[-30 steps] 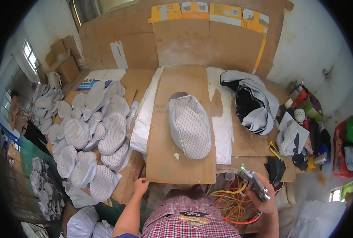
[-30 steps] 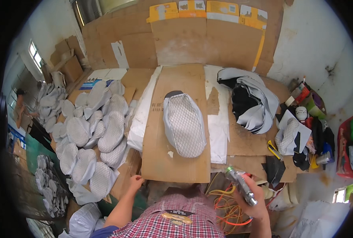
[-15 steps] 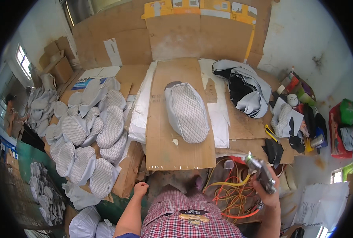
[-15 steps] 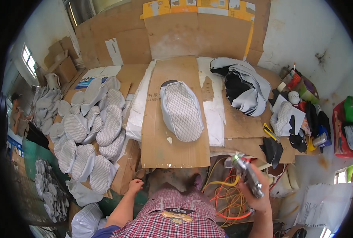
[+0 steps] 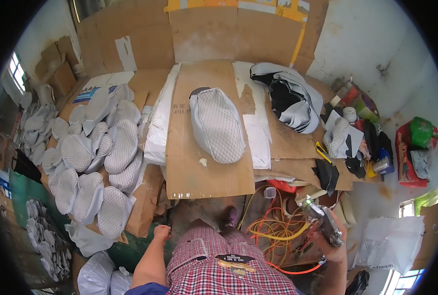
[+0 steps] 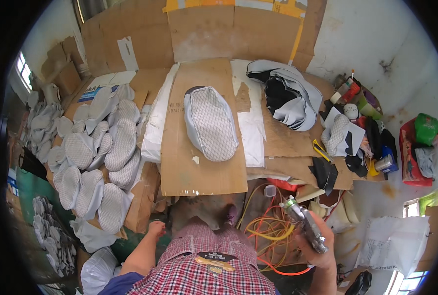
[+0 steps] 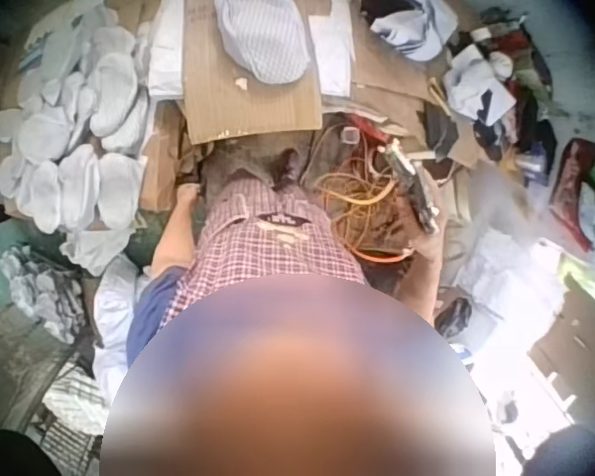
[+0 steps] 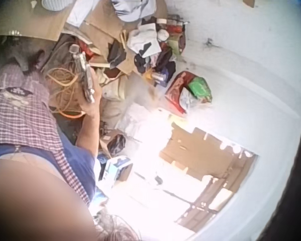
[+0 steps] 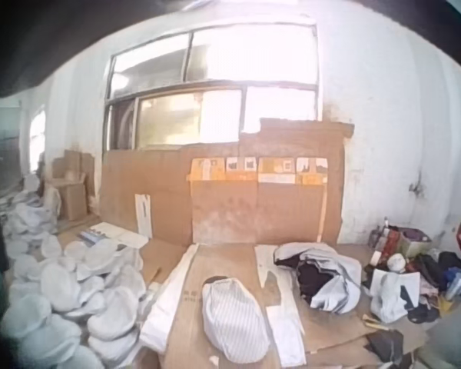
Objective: The recorder is assembling shoe components by applying adhesive with a pneumatic tool and fitting mesh linings onto padded forms.
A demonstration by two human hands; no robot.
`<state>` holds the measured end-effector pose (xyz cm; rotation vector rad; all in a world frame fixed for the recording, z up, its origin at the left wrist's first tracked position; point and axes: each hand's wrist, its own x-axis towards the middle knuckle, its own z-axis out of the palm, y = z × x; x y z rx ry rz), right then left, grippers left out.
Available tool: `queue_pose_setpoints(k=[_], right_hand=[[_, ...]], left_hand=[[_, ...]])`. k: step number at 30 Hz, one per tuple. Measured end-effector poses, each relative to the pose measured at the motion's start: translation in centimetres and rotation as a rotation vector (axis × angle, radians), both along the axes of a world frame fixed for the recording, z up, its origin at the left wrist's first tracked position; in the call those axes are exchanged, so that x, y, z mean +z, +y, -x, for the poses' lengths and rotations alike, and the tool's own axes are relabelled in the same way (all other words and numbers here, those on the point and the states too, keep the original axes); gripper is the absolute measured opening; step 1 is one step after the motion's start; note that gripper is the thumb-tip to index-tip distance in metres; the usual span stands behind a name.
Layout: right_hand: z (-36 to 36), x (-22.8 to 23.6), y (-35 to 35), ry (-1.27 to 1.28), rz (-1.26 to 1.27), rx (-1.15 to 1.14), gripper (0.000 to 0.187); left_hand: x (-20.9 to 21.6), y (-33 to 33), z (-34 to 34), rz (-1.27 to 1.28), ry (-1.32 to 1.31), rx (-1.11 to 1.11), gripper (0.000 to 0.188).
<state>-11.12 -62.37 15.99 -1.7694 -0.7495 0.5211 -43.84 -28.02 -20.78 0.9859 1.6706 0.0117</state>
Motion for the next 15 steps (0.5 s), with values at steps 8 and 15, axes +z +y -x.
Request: queue_pose_setpoints(k=[8,15], right_hand=[[0.6,0.0,-0.7,-0.004,0.034,0.015,0.048],[-0.8,0.7,-0.9,-0.062,0.165,0.106,0.046]], left_hand=[[0.6,0.4,0.3,0.003,-0.001,0.024,0.009],[1.2,1.9,-1.0,-0.062,-0.058,-0.021,0.014]])
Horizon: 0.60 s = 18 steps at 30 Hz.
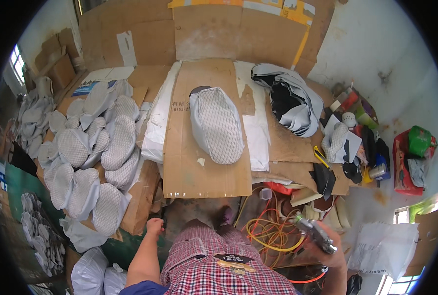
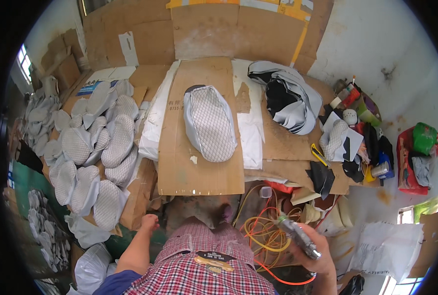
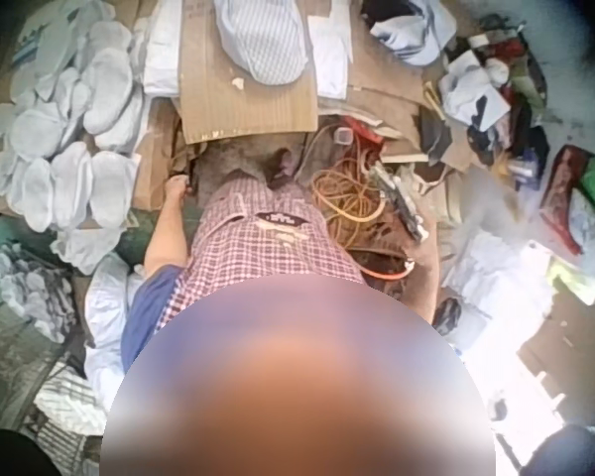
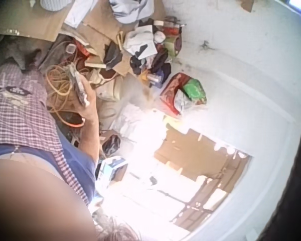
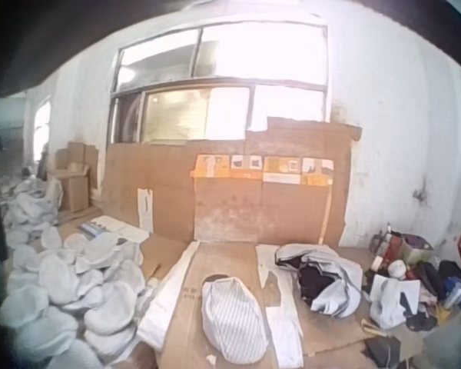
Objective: The recorder is assembling shoe components by applying adhesive with a pneumatic tool and fitting mesh linings onto padded forms.
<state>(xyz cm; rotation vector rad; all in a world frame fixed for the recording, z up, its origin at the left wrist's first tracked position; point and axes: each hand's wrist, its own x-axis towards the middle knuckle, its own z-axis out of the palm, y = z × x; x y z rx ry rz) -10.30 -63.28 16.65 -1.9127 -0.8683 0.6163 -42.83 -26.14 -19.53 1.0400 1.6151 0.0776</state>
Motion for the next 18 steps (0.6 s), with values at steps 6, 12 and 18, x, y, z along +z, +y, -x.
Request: queue_pose_setpoints(k=[6,12,18], right_hand=[[-1.0,0.3,3.9,0.194,-0.169,-0.053,0.049],[-4.6,1.1,4.1,0.117,-0.223,-0.094,0.052],[-7.5,0.3,4.9,0.090,-0.044,0.116,0.048]], left_hand=[[2.1,2.7,-7.4,-0.218,-0.276,0.039,0.011],[6.9,2.4,-20.7,-0.099,-0.537,0.026,0.023],[8.2,0.9,-29.2,0.103,-0.675,0.176,0.028]])
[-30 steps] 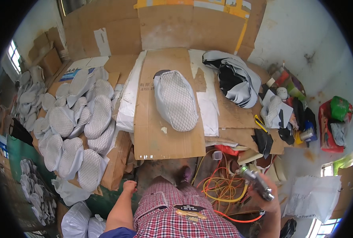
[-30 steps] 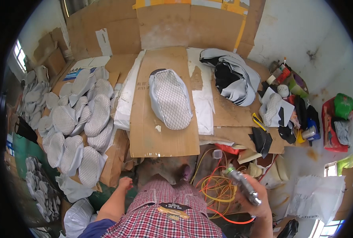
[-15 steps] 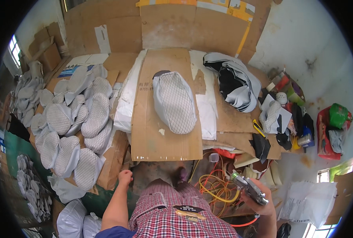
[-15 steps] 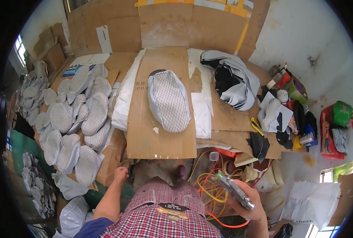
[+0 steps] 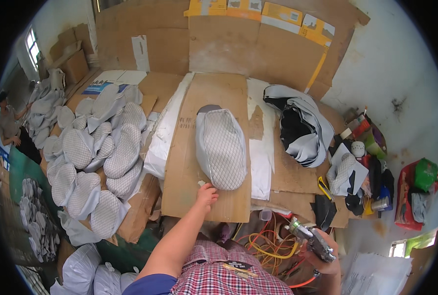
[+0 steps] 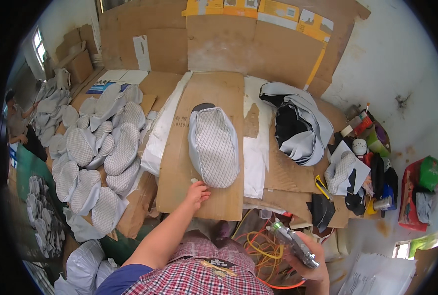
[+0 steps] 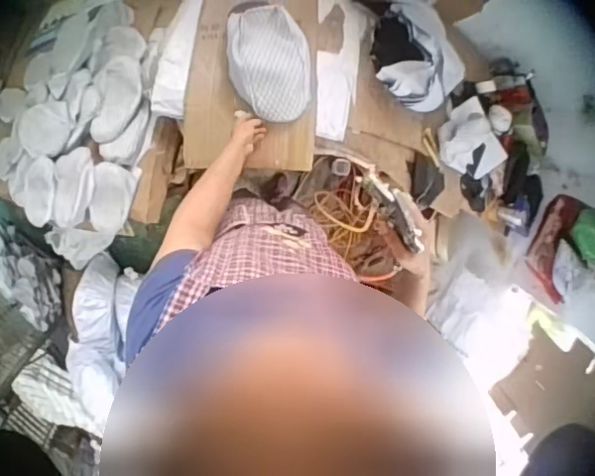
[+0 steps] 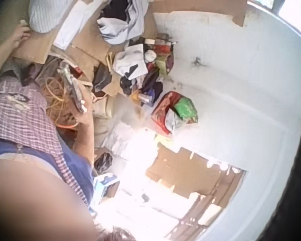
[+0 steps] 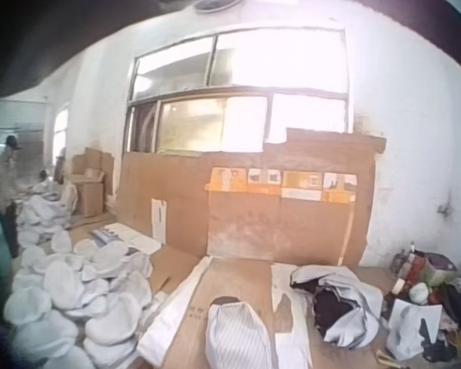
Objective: The recorder is assembling shoe components by applying adhesive with a pneumatic tool and fitting mesh linings onto padded forms.
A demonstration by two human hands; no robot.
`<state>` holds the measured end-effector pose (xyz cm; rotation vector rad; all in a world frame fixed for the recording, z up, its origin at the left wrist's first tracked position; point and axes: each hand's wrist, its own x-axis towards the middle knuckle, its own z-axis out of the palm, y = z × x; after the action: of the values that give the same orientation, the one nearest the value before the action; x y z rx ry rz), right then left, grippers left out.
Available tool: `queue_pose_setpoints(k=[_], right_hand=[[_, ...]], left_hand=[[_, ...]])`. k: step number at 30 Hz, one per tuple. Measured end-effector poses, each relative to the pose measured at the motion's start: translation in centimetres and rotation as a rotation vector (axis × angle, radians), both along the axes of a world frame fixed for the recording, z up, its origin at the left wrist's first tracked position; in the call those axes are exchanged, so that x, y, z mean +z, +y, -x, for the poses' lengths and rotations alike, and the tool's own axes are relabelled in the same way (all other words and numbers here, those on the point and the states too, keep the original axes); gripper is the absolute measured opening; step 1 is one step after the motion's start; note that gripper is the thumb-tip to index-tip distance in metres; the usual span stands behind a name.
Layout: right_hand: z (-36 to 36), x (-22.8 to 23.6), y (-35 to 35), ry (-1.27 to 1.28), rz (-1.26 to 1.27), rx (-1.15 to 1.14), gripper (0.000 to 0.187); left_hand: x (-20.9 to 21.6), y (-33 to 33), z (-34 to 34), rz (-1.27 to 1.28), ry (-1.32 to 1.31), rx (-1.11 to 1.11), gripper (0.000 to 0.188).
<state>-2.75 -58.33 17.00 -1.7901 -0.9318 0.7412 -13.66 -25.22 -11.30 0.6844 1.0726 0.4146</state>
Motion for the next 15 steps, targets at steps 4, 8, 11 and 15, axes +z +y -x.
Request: queue_pose_setpoints(k=[4,8,11,15], right_hand=[[-1.9,0.0,1.9,0.170,-0.165,-0.041,0.047],[-6.1,-2.6,1.9,0.070,-0.031,0.035,0.049],[-9.2,-5.2,5.1,-0.107,-0.079,-0.066,0.049],[-13.7,-13.1,10.8,-0.349,-0.089,-0.125,0.052]], left_hand=[[-0.1,-0.5,-1.9,0.081,-0.025,0.105,0.018],[0.1,-0.8,-1.7,0.088,0.036,0.120,0.013],[2.6,-1.5,-2.5,0.051,0.014,0.099,0.012],[9.5,-1.3,-3.9,0.198,-0.211,0.159,0.016]])
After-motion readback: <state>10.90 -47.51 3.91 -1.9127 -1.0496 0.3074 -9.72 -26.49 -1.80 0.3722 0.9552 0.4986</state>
